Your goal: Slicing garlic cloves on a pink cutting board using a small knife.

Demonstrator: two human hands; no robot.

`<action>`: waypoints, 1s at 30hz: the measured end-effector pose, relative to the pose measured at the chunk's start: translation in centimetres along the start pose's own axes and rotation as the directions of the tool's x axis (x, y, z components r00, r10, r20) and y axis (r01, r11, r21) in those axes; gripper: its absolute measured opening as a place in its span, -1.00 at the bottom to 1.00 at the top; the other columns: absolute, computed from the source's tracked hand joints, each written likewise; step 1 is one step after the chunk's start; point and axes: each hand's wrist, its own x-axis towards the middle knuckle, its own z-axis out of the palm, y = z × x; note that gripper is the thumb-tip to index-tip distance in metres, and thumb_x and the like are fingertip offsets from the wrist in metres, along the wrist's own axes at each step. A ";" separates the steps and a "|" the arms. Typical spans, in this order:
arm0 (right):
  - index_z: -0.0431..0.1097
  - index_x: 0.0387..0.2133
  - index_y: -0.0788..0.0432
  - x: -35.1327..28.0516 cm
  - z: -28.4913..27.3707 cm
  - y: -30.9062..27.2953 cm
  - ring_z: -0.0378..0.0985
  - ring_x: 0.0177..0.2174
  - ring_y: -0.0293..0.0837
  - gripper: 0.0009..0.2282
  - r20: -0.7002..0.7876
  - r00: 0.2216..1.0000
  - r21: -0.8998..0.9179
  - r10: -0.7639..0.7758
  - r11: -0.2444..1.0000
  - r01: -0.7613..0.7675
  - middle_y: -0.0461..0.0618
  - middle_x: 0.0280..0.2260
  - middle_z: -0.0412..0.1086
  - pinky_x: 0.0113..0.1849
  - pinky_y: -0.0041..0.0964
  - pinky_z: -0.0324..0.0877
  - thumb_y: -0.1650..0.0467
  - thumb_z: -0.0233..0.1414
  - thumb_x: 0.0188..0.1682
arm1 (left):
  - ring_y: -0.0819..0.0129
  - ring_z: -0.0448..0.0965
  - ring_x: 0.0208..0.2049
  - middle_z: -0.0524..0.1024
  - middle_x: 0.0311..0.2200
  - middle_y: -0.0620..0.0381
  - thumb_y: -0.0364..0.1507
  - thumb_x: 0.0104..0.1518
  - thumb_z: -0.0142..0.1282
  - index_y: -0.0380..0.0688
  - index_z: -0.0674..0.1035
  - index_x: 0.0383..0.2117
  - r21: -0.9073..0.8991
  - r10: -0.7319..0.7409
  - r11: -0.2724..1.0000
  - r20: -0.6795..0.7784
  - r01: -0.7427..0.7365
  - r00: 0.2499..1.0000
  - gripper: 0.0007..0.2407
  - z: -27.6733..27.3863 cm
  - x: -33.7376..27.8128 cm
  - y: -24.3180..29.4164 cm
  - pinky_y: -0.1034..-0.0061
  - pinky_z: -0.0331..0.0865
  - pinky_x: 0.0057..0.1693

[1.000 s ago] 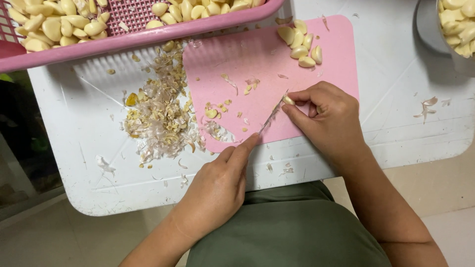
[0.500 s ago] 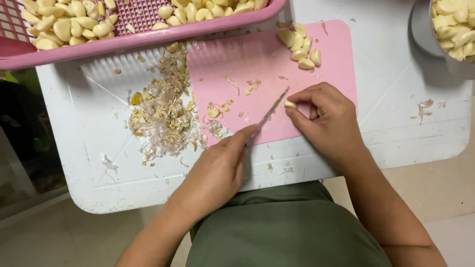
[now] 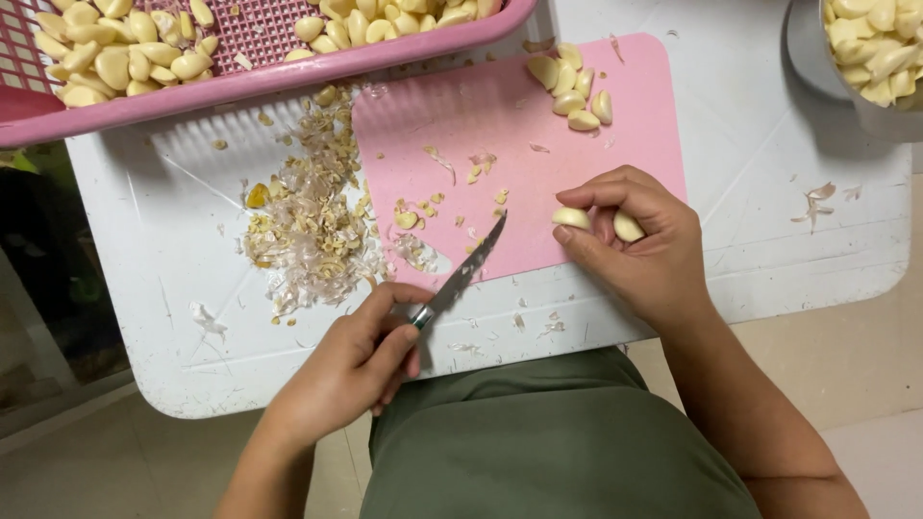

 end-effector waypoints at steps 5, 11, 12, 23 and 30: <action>0.54 -0.11 0.28 -0.3 0.1 -0.3 0.27 -0.44 -0.38 -0.76 -0.004 1.000 0.064 0.013 0.998 -0.013 -0.08 -0.26 0.42 -0.24 -0.52 0.32 0.60 0.31 -0.03 | 0.43 0.33 -0.83 0.61 -0.47 0.08 -0.43 0.34 -0.18 -0.07 0.36 0.26 -0.195 0.033 0.981 0.105 -0.012 0.994 -0.65 -1.3 -0.7 -0.6 0.58 0.32 -0.61; 0.56 -0.10 0.26 -0.4 0.3 -0.6 0.34 -0.40 -0.34 -0.77 -0.014 1.000 0.009 -0.025 1.000 0.025 -0.07 -0.32 0.40 -0.20 -0.49 0.38 0.59 0.30 -0.02 | 0.44 0.39 -0.80 0.62 -0.30 0.17 -0.42 0.36 -0.20 -0.14 0.35 0.22 -0.127 0.200 0.969 -0.088 -0.210 0.976 -0.68 0.2 -1.0 0.0 0.61 0.38 -0.60; 0.56 -0.10 0.26 -0.4 0.4 -0.6 0.34 -0.40 -0.34 -0.77 -0.012 1.000 0.009 -0.025 1.000 0.025 -0.07 -0.32 0.40 -0.20 -0.49 0.38 0.59 0.30 -0.02 | 0.44 0.39 -0.80 0.62 -0.30 0.17 -0.42 0.36 -0.20 -0.14 0.35 0.22 -0.129 0.199 0.969 -0.089 -0.210 0.976 -0.68 0.7 -0.8 0.1 0.61 0.38 -0.60; 0.54 -0.12 0.25 -0.4 0.7 -2.0 0.29 -0.44 -0.37 -0.79 0.043 0.998 0.060 -0.038 0.998 0.036 0.15 -0.01 0.54 -0.27 -0.54 0.29 0.59 0.26 -0.01 | 0.51 0.33 -0.59 0.44 -0.44 0.16 -0.38 0.43 -0.14 -0.10 0.37 -0.05 -0.245 0.454 0.820 -0.271 -0.517 0.849 -0.88 4.4 2.2 3.0 0.63 0.31 -0.42; 0.45 0.04 0.20 -0.8 0.5 -0.5 0.55 0.09 -0.10 -0.71 0.134 0.984 0.217 0.113 0.966 -0.140 0.10 0.08 0.52 0.17 -0.24 0.42 0.47 0.14 0.04 | 0.44 0.58 -0.29 0.54 -0.37 0.16 -0.42 0.43 -0.11 -0.13 0.39 -0.02 -0.069 0.583 0.782 -0.273 -0.620 0.766 -0.88 4.9 3.2 3.6 0.54 0.46 -0.07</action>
